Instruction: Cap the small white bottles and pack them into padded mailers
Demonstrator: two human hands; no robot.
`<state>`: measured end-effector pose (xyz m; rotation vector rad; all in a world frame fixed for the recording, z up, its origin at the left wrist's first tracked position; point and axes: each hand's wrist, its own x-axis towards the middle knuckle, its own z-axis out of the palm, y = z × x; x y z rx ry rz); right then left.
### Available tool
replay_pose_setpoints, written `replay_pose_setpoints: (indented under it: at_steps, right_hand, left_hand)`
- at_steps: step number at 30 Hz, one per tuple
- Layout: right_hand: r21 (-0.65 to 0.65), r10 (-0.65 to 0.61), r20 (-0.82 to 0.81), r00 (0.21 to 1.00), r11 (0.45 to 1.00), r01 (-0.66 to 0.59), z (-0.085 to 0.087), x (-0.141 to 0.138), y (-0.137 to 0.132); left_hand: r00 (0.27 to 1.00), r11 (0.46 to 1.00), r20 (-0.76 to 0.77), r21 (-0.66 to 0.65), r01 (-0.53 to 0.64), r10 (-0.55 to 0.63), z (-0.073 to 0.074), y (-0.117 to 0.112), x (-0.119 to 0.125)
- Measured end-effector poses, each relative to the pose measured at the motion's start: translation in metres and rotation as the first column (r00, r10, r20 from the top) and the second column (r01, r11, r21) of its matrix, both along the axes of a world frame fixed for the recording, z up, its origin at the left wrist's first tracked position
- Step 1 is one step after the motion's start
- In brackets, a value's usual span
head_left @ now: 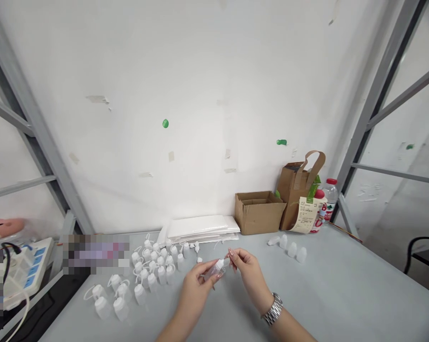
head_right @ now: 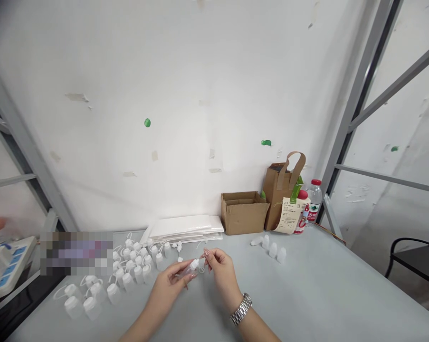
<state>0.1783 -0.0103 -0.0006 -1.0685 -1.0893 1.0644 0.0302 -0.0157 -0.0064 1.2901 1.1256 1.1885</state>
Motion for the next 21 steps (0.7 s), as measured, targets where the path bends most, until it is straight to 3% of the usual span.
replay_pose_setpoints:
  at_steps: [7, 17, 21]
  right_hand:
    - [0.005, 0.005, 0.06, 0.998, 1.0, -0.005, 0.0001, 0.0002, 0.0005]
    - [0.013, 0.022, 0.063, 0.998, 1.0, -0.022, -0.0004, 0.0001, 0.0001]
    - [0.02, 0.006, 0.059, 0.998, 1.0, -0.007, -0.0024, 0.0003, 0.0015]
  left_hand:
    - [0.999, 1.0, -0.035, -0.025, 0.002, -0.002, 0.0073, -0.004, 0.0003]
    - [0.986, 1.0, -0.166, 0.028, -0.01, 0.015, 0.0036, -0.002, -0.0015]
    - [0.99, 1.0, -0.144, 0.007, -0.008, 0.009, 0.004, -0.0022, -0.0018]
